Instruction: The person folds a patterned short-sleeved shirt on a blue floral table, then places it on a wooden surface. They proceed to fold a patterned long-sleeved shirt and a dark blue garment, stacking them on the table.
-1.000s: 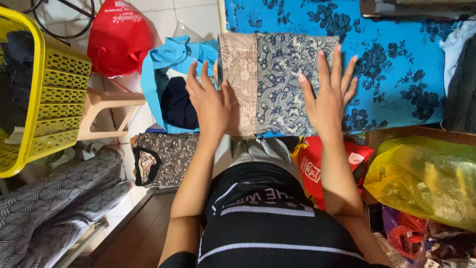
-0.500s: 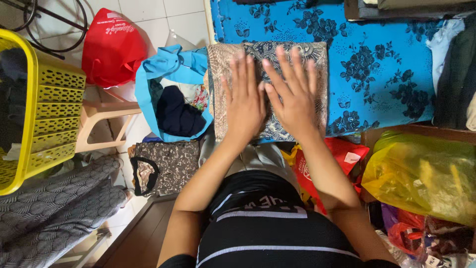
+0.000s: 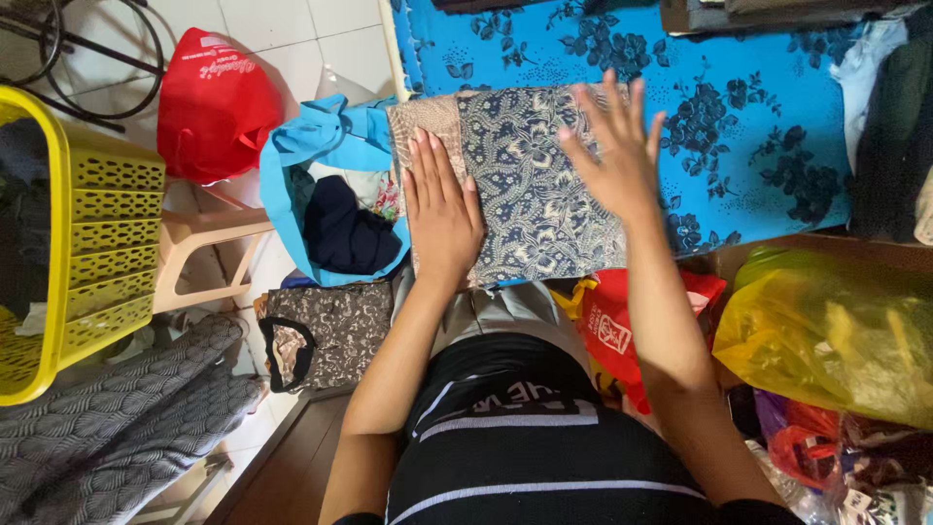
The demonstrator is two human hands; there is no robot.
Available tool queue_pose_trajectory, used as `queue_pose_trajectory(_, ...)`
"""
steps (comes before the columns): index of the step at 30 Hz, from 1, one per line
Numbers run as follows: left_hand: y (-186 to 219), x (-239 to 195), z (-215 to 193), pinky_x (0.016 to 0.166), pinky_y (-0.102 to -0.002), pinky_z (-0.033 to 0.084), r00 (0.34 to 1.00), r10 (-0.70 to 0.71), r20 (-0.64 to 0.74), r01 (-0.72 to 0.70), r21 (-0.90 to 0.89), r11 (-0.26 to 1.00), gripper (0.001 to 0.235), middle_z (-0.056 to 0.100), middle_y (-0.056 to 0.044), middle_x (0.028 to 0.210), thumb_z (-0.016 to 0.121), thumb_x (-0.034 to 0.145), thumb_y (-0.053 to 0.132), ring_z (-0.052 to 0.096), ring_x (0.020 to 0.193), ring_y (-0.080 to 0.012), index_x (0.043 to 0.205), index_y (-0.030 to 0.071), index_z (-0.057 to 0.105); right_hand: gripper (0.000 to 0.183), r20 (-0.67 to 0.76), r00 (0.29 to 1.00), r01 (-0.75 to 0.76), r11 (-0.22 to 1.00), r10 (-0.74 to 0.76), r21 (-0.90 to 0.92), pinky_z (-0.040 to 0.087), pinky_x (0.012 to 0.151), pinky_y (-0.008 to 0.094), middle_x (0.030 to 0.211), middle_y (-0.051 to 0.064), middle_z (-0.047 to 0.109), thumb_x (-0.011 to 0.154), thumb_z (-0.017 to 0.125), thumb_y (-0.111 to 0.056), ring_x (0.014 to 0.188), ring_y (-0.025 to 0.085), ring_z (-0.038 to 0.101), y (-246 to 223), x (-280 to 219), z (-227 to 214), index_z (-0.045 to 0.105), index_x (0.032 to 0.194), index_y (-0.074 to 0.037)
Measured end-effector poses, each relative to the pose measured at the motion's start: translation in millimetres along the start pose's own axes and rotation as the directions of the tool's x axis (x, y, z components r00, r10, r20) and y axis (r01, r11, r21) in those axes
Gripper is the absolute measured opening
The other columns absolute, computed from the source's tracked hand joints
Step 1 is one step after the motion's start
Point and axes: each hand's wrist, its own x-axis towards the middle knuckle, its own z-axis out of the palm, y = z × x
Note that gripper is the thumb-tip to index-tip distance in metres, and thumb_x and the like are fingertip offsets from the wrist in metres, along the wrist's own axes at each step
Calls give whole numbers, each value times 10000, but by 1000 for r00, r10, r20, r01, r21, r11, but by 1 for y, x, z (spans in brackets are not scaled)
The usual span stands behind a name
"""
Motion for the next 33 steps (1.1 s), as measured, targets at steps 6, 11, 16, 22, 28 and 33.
queue_pose_trajectory(6, 2, 2, -1, 1309, -481, 159, 999, 35, 10, -35, 12, 999, 638, 178, -235, 1710, 361, 1123, 289, 172, 1609, -354, 1616, -81, 195, 663, -80, 993, -80, 996, 82, 25, -106, 1225, 619, 1742, 63, 128, 1059, 436, -627, 1601, 313, -9, 20, -5, -2, 384, 1627, -289)
queue_pose_trajectory(11, 9, 2, 1, 1306, -493, 156, 1000, 21, -8, -20, 74, 997, 648, 164, -256, 1702, 370, 1123, 288, 165, 1605, -363, 1610, -99, 185, 649, -247, 963, 133, 988, -109, 80, -36, 1331, 587, 1772, 40, 104, 1122, 417, -601, 1656, 294, 21, -16, -58, 1, 300, 1674, -279)
queue_pose_trajectory(16, 4, 1, -1, 1314, -492, 163, 999, 41, -32, -41, -6, 999, 644, 170, -238, 1714, 392, 1130, 290, 172, 1615, -358, 1622, -79, 198, 640, 46, 985, 174, 974, -169, -146, 15, 1278, 584, 1744, 27, 76, 1068, 380, -610, 1606, 310, 28, -33, -76, 34, 299, 1646, -349)
queue_pose_trajectory(22, 5, 0, -3, 1302, -491, 174, 998, 41, -42, -41, -13, 999, 664, 186, -250, 1701, 408, 1113, 307, 192, 1602, -363, 1610, -87, 209, 757, -196, 979, -25, 988, 55, 151, 92, 1283, 536, 1731, 172, 170, 1099, 475, -542, 1604, 379, 117, 29, -72, 29, 247, 1658, -83)
queue_pose_trajectory(28, 5, 0, 1, 1301, -491, 171, 997, 39, -71, -38, 18, 999, 655, 204, -253, 1697, 409, 1105, 294, 200, 1599, -359, 1600, -93, 227, 676, -94, 950, -194, 801, 296, 566, 446, 1137, 406, 1372, 148, 631, 970, 762, -314, 1267, 244, 590, 22, -64, 17, 458, 1483, 5)
queue_pose_trajectory(33, 3, -3, 0, 1308, -490, 169, 995, 47, -85, -51, -50, 997, 626, 227, -236, 1704, 405, 1118, 282, 216, 1607, -348, 1614, -64, 242, 604, 244, 956, -281, 272, 161, 920, 557, 947, 349, 1263, 111, 702, 870, 798, -152, 1093, 167, 680, 23, -39, -11, 543, 1394, 8)
